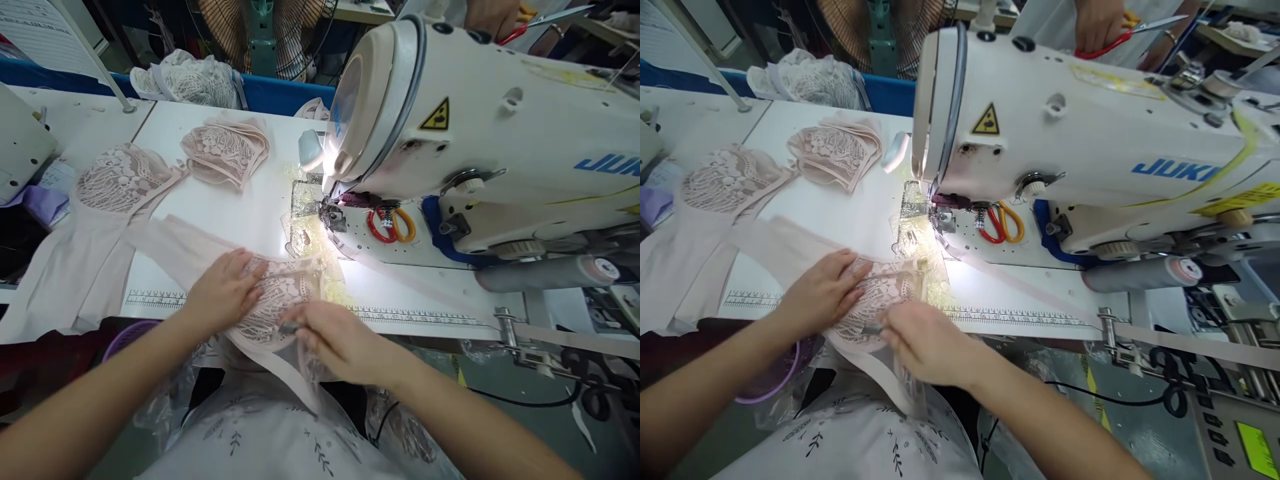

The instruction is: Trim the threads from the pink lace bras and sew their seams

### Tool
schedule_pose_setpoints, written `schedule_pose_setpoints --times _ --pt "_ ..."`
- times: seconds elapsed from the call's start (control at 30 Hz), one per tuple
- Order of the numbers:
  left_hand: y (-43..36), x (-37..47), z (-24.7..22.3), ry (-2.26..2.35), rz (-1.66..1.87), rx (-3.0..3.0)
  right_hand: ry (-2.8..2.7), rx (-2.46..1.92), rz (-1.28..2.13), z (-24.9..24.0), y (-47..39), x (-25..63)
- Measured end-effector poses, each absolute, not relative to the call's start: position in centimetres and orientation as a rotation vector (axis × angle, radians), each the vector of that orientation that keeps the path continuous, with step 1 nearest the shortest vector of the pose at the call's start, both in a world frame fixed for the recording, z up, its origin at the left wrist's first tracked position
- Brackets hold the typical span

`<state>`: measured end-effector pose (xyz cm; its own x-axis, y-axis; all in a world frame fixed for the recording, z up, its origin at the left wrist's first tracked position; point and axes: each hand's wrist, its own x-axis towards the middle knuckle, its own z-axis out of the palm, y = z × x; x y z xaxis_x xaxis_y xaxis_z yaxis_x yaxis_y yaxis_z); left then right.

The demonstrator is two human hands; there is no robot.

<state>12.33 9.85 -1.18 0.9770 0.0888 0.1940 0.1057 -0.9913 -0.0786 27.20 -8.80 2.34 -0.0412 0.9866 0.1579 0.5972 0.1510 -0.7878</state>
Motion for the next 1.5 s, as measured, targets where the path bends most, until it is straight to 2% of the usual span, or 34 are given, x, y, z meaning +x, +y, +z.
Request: schedule_pose_setpoints --times 0.17,0.3,0.4,0.5,0.6,0.7,1.2,1.5 --pt "14.2 13.8 0.5 0.172 0.005 -3.056 -1.617 -1.433 0.745 -0.7 -9.0 21.2" --pt "12.1 14.0 1.1 -0.018 0.026 -3.067 -1.535 -1.465 0.690 -1.5 -8.5 18.2" --pt "8.5 13.4 0.2 -0.246 -0.183 -3.154 -1.545 -1.480 0.672 0.5 -9.0 19.9" --pt "6.0 12.8 -1.0 -0.348 -0.386 -3.153 -1.504 -1.632 0.484 2.2 -8.8 23.9" --pt "5.2 12.7 -1.6 -0.418 -0.417 -3.131 -1.483 -1.850 0.230 1.8 -7.0 27.4" --pt "5.3 12.6 -1.7 -0.417 -0.404 -3.147 -1.529 -1.939 0.116 0.2 -4.6 28.7" --pt "5.9 12.6 -0.7 -0.316 -0.293 -3.204 -1.757 -1.983 0.069 -1.6 -2.0 27.6" --pt "5.9 12.6 -0.8 -0.293 -0.322 -3.195 -1.738 -2.090 0.189 1.2 -6.4 28.6"
